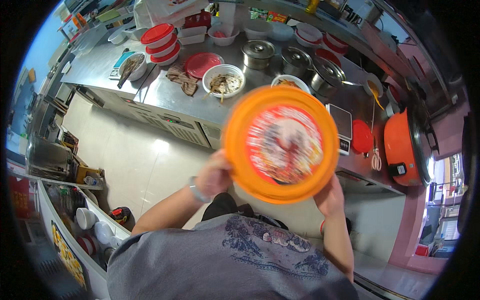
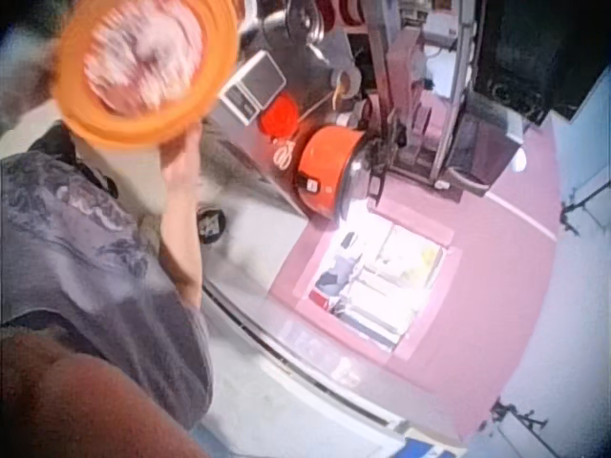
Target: The person assembles a meal by placing rice into a bowl, adding fried eggs, and topping with a dark sauce and a packet of seasoned shredded meat. They use chopsticks to transfer ingredients and arrange them in the bowl.
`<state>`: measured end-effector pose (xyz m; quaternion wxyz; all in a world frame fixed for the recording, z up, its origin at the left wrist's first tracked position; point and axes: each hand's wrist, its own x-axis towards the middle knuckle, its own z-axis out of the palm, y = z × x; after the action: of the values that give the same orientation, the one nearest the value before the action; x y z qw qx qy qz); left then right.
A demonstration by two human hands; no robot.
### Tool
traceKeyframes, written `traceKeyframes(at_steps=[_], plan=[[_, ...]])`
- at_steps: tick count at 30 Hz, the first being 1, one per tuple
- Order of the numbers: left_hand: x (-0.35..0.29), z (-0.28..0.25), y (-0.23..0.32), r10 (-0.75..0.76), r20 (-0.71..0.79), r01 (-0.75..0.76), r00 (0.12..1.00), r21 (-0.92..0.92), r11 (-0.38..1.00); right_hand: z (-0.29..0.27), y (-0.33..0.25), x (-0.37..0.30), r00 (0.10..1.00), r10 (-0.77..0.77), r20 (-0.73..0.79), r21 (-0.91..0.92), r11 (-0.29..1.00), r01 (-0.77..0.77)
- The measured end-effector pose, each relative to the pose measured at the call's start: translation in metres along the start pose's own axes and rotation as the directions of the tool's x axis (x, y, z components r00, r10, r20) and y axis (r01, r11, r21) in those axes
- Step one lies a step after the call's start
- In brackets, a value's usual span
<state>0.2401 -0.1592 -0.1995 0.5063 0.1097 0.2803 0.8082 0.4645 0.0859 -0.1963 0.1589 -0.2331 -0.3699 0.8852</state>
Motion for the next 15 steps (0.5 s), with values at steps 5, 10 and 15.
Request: traceKeyframes(at_steps=[5, 10, 15], plan=[[-0.079, -0.094, 0.12, 0.394, 0.085, -0.379, 0.915, -0.149, 0.913, 0.088, 0.075, 0.203, 0.966, 0.218, -0.141, -0.09, 0.969, -0.232], [-0.13, -0.17, 0.187, 0.491, -0.608, -0.435, 0.624, 0.251, 0.864, 0.131, 0.112, 0.352, 0.923, 0.067, -0.378, -0.434, 0.868, -0.241], [-0.133, -0.225, 0.201, 0.341, -0.487, -0.335, 0.804, 0.102, 0.937, 0.135, 0.132, 0.409, 0.94, 0.086, -0.331, -0.577, 0.769, -0.273]])
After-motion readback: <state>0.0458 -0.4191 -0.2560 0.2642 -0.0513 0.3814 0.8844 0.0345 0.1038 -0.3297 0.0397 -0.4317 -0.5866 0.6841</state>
